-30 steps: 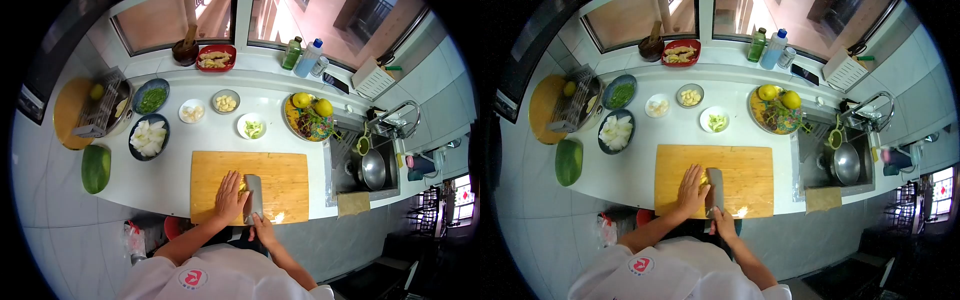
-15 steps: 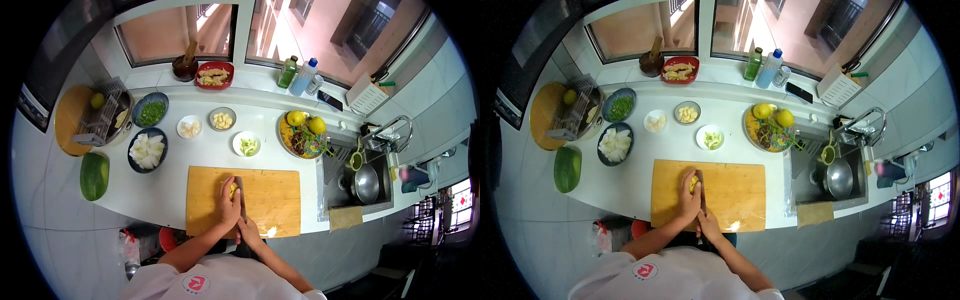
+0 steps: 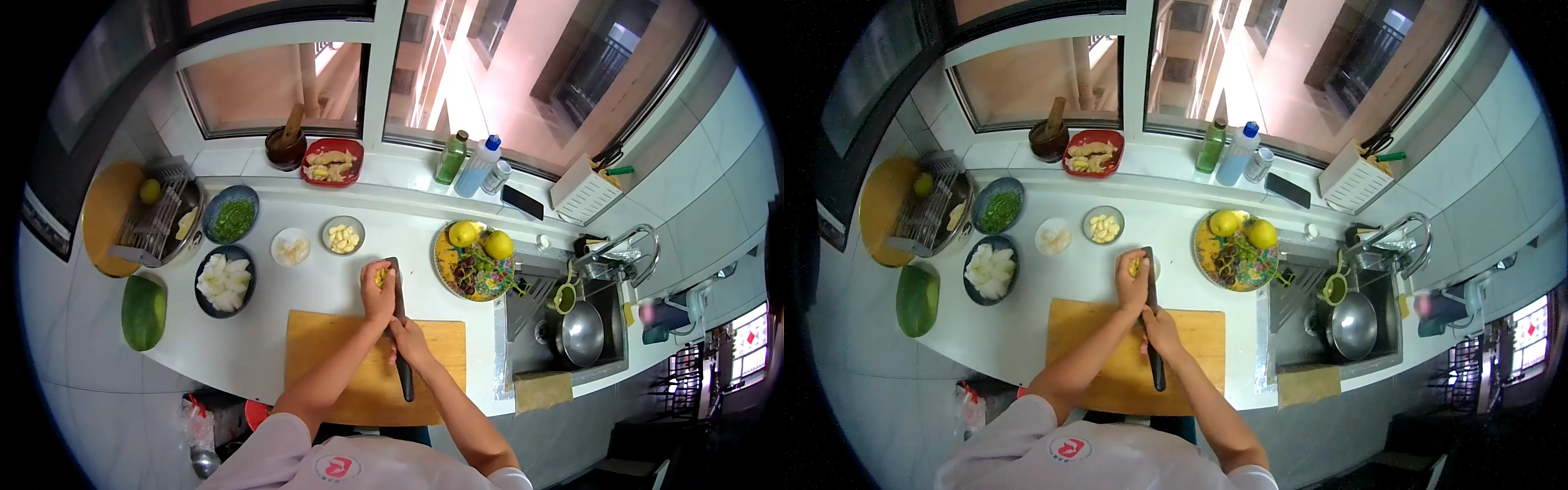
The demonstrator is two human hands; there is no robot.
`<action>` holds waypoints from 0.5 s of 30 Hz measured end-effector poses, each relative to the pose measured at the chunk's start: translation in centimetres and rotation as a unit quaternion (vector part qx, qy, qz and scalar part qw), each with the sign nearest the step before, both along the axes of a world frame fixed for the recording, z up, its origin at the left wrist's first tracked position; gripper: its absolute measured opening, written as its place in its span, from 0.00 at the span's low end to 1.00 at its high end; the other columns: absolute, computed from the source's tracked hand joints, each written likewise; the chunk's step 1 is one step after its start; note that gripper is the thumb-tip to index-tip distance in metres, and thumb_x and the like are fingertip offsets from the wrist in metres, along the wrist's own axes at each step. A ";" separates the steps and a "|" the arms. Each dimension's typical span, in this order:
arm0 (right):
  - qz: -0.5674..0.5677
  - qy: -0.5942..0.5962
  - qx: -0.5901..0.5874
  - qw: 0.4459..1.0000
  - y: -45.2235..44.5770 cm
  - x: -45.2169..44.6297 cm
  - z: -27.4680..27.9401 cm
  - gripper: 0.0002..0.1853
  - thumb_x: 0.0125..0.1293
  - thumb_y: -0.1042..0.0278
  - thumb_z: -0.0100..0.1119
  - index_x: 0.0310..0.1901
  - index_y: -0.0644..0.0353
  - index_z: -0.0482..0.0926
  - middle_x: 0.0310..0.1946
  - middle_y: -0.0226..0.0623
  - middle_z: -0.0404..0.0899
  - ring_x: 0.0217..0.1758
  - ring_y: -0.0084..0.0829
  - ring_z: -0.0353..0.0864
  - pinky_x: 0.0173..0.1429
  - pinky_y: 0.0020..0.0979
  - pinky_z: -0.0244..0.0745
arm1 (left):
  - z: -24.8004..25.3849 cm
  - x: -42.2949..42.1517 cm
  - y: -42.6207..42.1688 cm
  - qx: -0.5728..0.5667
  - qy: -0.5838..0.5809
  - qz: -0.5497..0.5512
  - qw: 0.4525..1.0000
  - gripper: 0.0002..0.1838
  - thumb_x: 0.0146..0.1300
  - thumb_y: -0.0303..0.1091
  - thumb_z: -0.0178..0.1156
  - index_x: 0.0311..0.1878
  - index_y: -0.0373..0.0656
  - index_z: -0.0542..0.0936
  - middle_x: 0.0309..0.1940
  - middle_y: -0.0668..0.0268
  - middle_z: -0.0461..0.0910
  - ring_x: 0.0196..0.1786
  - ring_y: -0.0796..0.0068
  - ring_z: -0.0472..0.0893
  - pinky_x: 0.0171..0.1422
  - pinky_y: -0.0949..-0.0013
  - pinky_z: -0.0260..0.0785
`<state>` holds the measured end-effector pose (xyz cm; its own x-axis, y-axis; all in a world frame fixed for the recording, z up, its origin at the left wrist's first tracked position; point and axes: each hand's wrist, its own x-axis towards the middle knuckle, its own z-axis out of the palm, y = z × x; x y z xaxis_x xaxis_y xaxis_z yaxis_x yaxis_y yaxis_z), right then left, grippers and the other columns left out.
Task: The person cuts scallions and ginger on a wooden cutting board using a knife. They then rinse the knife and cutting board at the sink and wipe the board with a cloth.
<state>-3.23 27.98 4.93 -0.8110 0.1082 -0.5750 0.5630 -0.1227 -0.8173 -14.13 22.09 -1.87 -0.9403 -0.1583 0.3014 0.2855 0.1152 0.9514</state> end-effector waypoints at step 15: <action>-0.022 -0.040 -0.111 0.993 1.5 -0.8 -3.0 0.17 0.79 0.50 0.50 0.43 0.57 0.70 0.18 0.28 0.66 0.14 0.25 0.67 0.20 0.30 0.73 | -2.4 -4.5 -0.2 -0.226 0.052 -0.006 0.973 0.13 0.67 0.35 0.65 0.29 0.40 0.74 0.30 0.58 0.75 0.39 0.52 0.74 0.51 0.52 0.68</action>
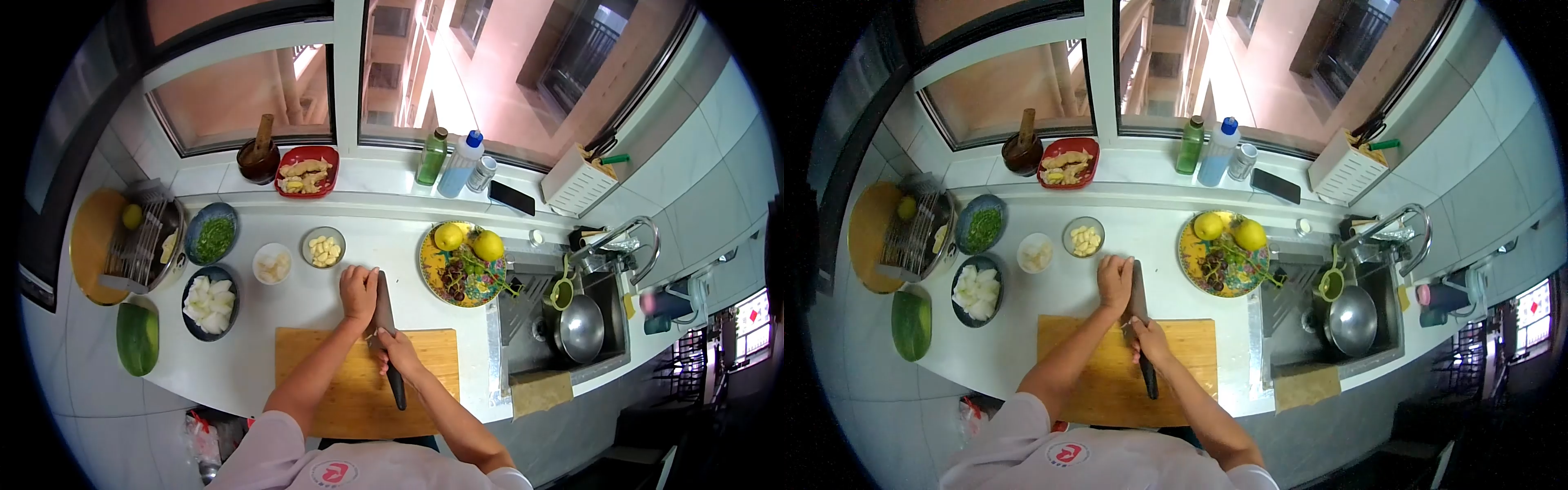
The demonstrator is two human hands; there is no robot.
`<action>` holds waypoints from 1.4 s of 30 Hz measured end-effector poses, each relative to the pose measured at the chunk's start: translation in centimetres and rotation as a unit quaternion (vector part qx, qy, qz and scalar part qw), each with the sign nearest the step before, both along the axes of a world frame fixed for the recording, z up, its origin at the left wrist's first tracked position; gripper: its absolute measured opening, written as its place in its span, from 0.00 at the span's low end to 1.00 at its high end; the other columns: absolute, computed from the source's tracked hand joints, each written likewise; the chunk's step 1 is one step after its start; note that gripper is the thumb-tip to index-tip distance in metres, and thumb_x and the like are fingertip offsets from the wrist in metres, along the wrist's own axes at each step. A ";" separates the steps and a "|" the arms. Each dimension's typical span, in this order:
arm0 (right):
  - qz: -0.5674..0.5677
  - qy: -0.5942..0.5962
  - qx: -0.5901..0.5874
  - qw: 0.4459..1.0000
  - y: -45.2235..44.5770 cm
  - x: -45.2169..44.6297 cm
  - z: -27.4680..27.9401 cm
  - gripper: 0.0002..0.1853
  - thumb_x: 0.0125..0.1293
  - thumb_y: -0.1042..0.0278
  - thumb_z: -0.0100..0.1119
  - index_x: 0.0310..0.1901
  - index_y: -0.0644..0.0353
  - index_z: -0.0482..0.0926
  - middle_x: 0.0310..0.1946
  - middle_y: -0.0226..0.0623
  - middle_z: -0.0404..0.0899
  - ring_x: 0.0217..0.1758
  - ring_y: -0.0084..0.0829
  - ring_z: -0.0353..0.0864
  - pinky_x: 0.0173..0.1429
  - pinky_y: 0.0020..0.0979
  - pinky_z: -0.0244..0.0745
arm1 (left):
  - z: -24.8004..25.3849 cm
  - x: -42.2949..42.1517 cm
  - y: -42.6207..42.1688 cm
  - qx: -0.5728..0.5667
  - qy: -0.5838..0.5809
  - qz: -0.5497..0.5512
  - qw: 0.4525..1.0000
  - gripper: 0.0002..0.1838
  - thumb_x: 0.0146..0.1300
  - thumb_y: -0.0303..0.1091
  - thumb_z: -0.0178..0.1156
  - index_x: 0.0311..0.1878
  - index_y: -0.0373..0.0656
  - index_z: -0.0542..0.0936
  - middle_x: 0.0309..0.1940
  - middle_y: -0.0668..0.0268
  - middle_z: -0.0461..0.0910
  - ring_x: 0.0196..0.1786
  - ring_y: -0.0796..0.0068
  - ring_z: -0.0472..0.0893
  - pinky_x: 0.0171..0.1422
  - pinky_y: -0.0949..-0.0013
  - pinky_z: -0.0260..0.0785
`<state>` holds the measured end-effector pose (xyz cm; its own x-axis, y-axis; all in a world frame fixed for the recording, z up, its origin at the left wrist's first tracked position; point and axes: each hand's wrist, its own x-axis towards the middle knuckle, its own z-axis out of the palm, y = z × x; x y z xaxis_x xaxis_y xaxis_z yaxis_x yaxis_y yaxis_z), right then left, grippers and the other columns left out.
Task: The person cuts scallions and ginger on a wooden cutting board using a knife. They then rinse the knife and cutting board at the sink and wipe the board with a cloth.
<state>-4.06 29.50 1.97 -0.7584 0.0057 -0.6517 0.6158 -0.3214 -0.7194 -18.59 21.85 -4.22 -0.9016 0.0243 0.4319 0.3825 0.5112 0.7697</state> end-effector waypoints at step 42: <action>-0.084 0.091 -0.099 0.987 0.5 4.0 2.9 0.24 0.81 0.39 0.40 0.45 0.54 0.71 0.20 0.29 0.68 0.17 0.26 0.68 0.29 0.31 0.74 | 7.4 11.2 -5.1 -0.058 -0.008 -0.114 0.992 0.30 0.53 0.45 0.76 0.52 0.41 0.73 0.61 0.54 0.70 0.67 0.48 0.68 0.75 0.44 0.53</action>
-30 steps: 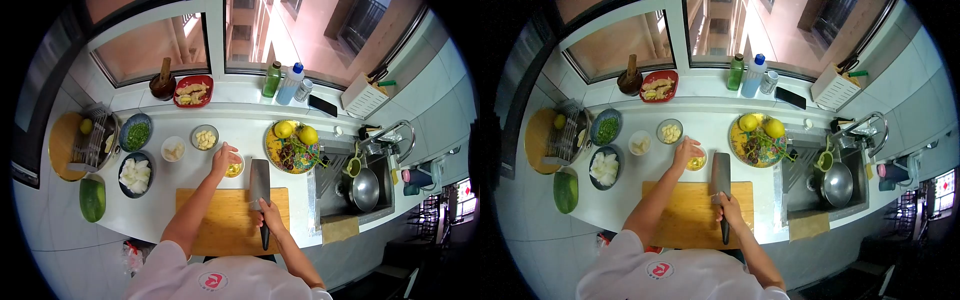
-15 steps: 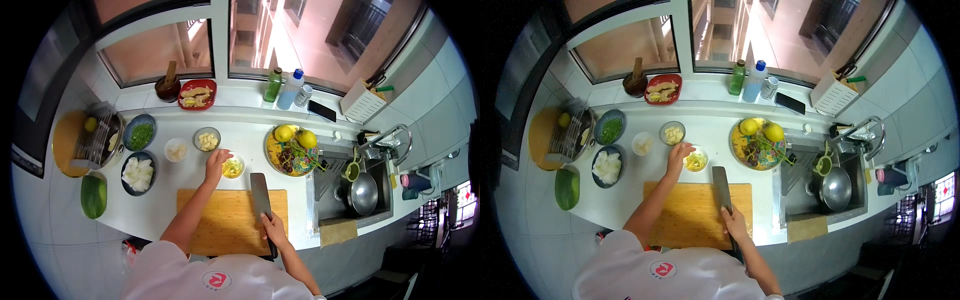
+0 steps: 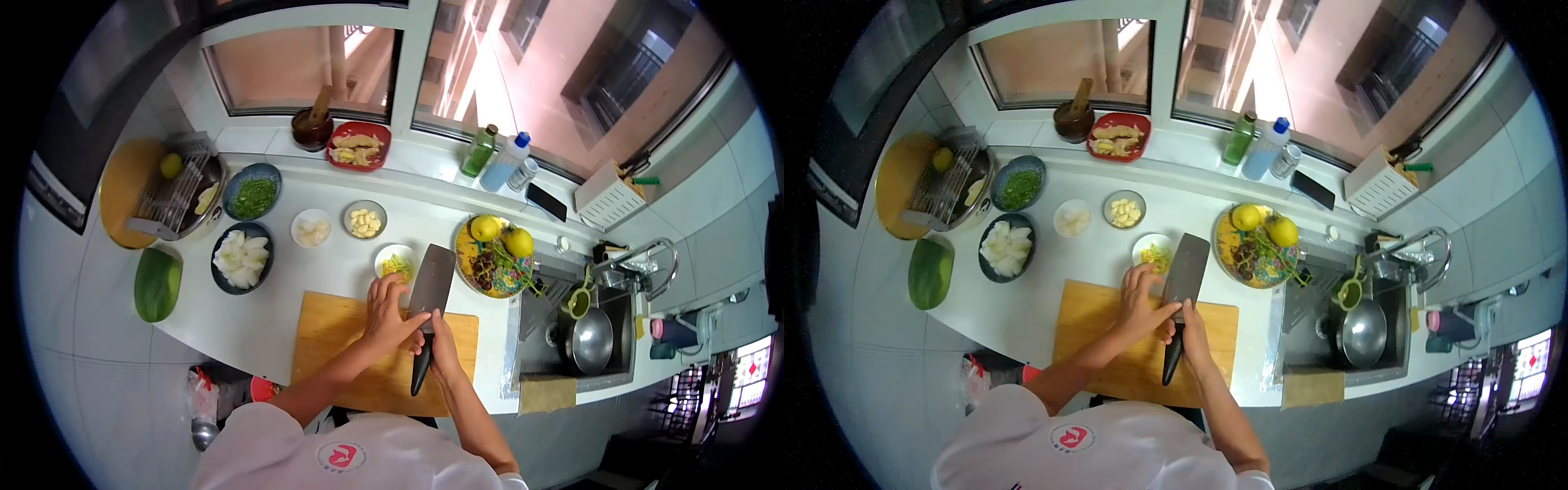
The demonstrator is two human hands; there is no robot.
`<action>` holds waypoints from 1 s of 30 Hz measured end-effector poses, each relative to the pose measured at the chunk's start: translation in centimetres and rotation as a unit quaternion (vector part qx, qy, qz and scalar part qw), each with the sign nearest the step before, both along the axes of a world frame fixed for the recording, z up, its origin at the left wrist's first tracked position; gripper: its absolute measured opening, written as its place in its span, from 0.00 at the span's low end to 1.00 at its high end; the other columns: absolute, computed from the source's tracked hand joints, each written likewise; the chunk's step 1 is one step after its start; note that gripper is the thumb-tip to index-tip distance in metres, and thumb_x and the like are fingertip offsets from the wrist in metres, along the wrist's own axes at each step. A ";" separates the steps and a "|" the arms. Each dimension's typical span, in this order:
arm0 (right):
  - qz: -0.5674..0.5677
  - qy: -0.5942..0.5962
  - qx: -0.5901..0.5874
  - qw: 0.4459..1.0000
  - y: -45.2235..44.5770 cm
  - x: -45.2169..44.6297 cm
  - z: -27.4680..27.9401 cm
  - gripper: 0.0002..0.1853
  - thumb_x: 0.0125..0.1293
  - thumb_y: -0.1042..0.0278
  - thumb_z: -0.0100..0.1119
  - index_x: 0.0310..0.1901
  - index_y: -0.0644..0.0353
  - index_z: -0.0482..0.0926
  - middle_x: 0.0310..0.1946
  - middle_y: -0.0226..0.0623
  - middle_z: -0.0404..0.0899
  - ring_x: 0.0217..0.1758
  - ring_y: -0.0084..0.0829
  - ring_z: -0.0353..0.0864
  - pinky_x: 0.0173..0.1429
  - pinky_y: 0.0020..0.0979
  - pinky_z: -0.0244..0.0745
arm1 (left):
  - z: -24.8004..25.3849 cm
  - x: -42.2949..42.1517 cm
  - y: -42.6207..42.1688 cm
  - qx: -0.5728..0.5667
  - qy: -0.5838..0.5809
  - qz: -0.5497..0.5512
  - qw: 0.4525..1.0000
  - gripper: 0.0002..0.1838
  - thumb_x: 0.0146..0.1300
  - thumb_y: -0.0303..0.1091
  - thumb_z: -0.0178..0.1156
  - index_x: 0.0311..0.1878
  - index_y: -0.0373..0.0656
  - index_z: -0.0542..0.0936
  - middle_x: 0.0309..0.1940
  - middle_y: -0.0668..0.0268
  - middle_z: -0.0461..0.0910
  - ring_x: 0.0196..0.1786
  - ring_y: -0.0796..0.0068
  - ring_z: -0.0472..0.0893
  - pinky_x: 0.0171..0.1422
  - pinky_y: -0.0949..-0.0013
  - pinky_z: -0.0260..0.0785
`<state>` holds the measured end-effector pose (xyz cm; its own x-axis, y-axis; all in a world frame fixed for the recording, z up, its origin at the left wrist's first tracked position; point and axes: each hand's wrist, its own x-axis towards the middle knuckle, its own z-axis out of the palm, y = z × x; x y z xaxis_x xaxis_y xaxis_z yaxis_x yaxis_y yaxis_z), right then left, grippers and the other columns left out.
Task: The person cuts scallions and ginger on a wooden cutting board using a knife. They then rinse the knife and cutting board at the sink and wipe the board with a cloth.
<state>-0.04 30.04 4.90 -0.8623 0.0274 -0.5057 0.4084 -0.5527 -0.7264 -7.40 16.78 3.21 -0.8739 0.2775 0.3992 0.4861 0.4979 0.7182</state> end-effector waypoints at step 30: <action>0.081 0.164 0.742 0.645 -0.2 4.6 0.1 0.24 0.54 0.71 0.72 0.51 0.58 0.71 0.35 0.47 0.85 0.37 0.53 0.86 0.40 0.46 0.79 | -0.1 -0.4 0.7 -0.197 0.036 -0.119 0.972 0.40 0.56 0.55 0.68 0.67 0.38 0.76 0.71 0.51 0.68 0.82 0.50 0.49 0.85 0.37 0.25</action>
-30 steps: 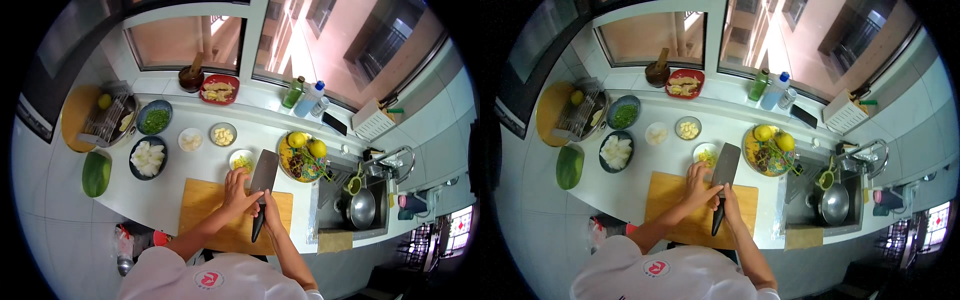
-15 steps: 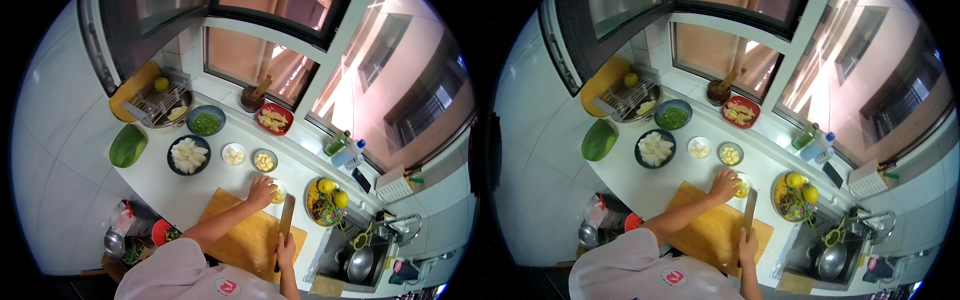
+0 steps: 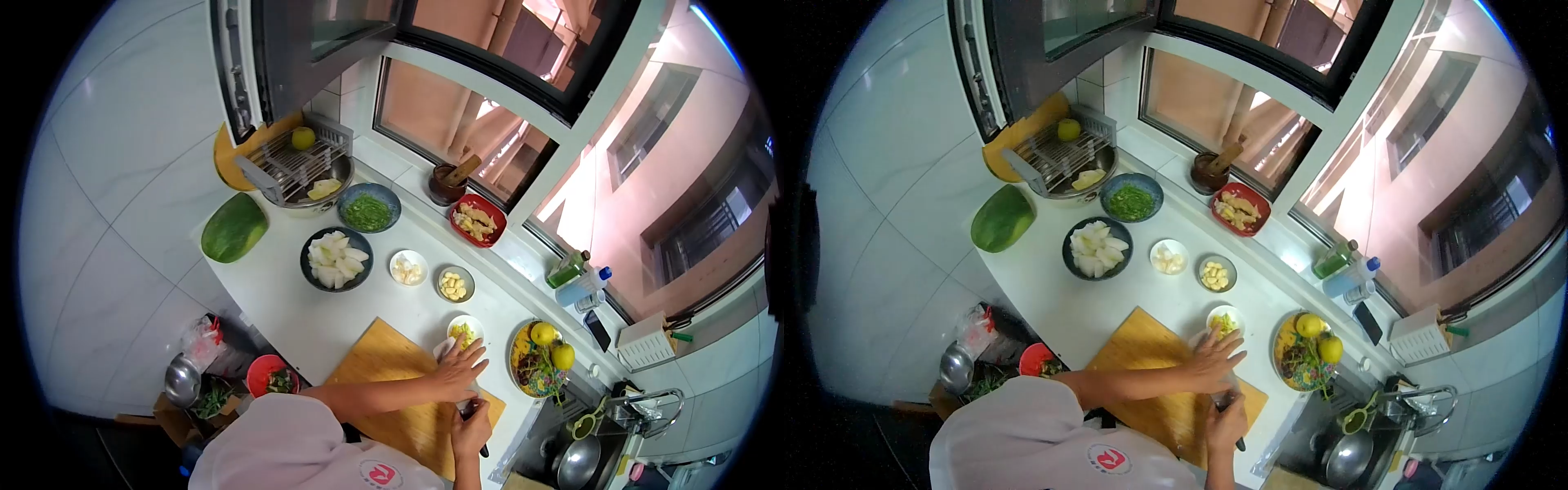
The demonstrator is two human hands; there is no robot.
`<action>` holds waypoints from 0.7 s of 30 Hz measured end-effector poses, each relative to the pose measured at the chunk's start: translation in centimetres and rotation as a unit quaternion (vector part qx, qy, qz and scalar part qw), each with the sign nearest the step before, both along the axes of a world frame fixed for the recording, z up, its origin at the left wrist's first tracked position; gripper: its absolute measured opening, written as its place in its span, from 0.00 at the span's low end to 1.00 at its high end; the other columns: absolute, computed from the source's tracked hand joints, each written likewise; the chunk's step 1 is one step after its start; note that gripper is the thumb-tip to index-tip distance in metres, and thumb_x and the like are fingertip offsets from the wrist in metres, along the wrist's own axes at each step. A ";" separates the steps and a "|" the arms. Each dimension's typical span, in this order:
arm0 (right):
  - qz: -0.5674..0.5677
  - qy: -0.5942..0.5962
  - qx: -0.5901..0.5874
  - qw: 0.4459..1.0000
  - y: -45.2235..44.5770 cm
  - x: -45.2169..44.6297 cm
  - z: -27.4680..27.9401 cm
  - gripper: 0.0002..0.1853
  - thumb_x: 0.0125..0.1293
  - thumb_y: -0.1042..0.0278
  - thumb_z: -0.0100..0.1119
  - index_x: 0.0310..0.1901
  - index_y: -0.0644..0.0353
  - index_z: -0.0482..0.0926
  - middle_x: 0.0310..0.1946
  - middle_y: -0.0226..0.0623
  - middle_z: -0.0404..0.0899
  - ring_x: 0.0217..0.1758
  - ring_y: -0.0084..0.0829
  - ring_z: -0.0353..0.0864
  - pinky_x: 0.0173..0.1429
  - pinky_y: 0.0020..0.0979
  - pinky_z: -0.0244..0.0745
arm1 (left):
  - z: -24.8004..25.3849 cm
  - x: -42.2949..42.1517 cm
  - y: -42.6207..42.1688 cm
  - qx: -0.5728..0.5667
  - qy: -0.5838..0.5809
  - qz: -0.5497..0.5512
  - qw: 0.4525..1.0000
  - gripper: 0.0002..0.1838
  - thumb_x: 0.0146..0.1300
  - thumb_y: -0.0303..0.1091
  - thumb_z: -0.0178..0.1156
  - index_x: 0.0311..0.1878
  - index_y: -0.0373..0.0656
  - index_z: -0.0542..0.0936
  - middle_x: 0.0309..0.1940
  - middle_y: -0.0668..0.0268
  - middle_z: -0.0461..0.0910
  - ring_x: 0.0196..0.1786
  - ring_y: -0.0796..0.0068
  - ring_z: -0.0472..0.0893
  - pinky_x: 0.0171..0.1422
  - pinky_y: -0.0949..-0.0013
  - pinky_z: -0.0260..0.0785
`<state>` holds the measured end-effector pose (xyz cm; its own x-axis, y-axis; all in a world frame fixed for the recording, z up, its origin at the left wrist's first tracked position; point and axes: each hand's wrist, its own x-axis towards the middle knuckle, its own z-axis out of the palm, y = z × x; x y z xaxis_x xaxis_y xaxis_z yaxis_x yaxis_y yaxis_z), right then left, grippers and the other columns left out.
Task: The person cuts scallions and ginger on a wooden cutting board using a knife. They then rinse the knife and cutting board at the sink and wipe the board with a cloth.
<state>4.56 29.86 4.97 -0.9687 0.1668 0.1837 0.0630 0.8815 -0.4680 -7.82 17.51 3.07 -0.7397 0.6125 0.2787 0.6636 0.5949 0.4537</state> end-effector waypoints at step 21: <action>-0.099 -0.051 -0.033 0.993 4.4 7.7 -4.8 0.26 0.56 0.64 0.73 0.52 0.58 0.69 0.29 0.44 0.82 0.32 0.50 0.84 0.38 0.45 0.77 | -1.0 -4.2 -7.2 -0.045 -0.065 0.101 0.992 0.20 0.67 0.43 0.61 0.53 0.38 0.83 0.59 0.57 0.77 0.67 0.56 0.70 0.79 0.47 0.53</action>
